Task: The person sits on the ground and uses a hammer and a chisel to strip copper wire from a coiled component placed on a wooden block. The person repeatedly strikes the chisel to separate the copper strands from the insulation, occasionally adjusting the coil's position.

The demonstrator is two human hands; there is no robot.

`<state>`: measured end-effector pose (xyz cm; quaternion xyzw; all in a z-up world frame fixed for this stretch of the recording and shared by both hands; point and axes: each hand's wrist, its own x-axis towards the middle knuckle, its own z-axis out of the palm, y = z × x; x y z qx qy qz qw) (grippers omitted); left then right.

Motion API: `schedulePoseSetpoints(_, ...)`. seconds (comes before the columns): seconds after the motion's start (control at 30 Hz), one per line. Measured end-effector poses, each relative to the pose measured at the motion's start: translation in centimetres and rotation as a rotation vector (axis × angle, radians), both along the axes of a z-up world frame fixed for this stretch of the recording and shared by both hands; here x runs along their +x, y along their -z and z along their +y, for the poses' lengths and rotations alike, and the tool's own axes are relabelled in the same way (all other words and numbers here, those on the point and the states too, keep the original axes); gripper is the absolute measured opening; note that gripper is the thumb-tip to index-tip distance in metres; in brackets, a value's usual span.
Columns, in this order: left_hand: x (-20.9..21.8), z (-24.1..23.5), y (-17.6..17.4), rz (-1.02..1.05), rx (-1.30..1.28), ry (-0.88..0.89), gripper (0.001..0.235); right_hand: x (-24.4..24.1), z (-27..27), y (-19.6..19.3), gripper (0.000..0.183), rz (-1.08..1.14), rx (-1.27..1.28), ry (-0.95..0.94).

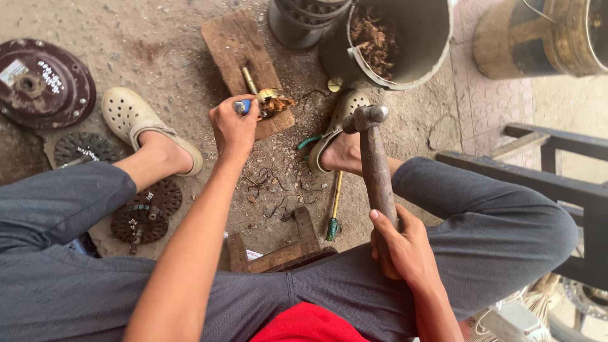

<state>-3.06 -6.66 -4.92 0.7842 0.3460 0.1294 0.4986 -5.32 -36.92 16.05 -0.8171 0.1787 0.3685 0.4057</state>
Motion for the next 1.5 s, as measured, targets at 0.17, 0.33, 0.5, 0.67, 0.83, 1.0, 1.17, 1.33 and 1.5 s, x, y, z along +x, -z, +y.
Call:
schedulePoseSetpoints(0.17,-0.3,-2.9,2.7,-0.106,0.249,-0.054,0.014,0.0,-0.5,-0.1,0.030,0.000,-0.007,0.031)
schedulePoseSetpoints(0.33,-1.0,-4.1,6.2,-0.070,0.389,0.022,0.019,0.0,-0.7,0.2,0.032,-0.002,0.009,0.020)
schedulePoseSetpoints(0.5,-0.8,-3.7,8.4,0.064,0.640,0.035,0.033,0.1,0.1,0.1,0.034,0.014,-0.182,-0.107)
schedulePoseSetpoints(0.67,-0.1,-4.0,8.3,0.120,0.307,0.019,0.042,0.2,2.3,0.5,0.045,-0.321,-0.072,-0.491)
schedulePoseSetpoints(0.83,0.7,-5.1,6.4,0.412,-0.361,-0.248,0.046,1.5,7.1,3.2,0.046,-0.532,0.014,-0.713)
schedulePoseSetpoints(1.0,1.9,-4.6,5.9,0.049,0.434,0.031,0.047,3.2,9.3,3.6,0.047,-0.428,-0.093,-0.692)
schedulePoseSetpoints(1.17,-0.1,-6.5,9.2,0.225,0.339,0.010,0.048,2.4,8.6,3.2,0.044,-0.355,-0.035,-0.628)
schedulePoseSetpoints(1.33,2.3,-5.5,7.8,0.245,0.366,0.091,0.056,5.1,10.5,1.8,0.037,-0.406,-0.286,-0.724)
schedulePoseSetpoints(1.5,-0.6,-6.3,7.6,0.222,0.415,0.041,0.050,4.0,9.5,2.3,0.044,-0.303,-0.180,-0.584)
